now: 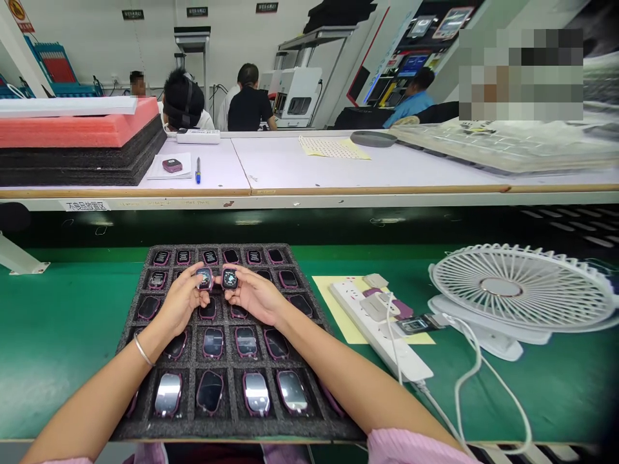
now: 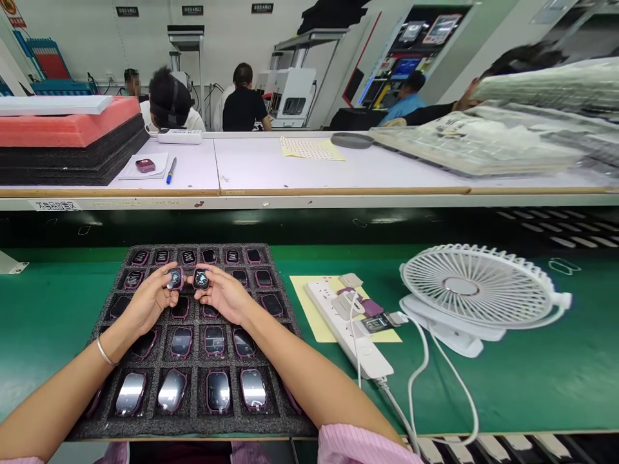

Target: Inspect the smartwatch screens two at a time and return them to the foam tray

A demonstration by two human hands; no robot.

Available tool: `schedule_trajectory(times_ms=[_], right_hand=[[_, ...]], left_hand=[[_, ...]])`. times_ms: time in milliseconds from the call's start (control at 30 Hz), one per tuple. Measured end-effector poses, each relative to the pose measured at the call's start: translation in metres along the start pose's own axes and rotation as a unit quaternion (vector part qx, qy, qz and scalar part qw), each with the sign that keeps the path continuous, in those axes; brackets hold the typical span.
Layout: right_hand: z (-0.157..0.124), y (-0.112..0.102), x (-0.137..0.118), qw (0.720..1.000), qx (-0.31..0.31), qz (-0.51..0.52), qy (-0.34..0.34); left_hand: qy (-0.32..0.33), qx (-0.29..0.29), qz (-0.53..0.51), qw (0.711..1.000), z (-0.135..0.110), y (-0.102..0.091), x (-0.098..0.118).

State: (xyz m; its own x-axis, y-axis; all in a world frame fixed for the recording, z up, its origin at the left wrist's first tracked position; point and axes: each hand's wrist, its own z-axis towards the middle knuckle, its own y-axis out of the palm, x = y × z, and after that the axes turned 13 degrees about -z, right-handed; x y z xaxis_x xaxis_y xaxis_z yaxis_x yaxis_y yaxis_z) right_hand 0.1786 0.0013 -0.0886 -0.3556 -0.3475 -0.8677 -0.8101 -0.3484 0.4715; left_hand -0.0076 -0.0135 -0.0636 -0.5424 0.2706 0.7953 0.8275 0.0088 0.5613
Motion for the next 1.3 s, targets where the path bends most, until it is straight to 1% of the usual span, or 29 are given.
schedule_trajectory(times_ms=[233, 533, 667, 1300], right_hand=[[-0.0018, 0.0052, 0.0011, 0.999, 0.014, -0.033, -0.023], [-0.0057, 0.0052, -0.0005, 0.992, 0.029, -0.099, -0.066], [-0.0063, 0.0049, -0.0007, 0.991, 0.032, -0.105, -0.073], [-0.0074, 0.0065, 0.0004, 0.988, 0.027, -0.124, -0.092]], left_hand=[[0.01, -0.02, 0.009, 1.0, -0.0008, 0.0002, 0.0001], [0.029, -0.021, 0.057, 0.998, -0.0034, 0.0006, -0.0002], [0.04, -0.024, 0.072, 0.996, -0.0035, 0.0005, -0.0007], [0.042, -0.032, 0.073, 0.996, -0.0053, 0.0017, -0.0007]])
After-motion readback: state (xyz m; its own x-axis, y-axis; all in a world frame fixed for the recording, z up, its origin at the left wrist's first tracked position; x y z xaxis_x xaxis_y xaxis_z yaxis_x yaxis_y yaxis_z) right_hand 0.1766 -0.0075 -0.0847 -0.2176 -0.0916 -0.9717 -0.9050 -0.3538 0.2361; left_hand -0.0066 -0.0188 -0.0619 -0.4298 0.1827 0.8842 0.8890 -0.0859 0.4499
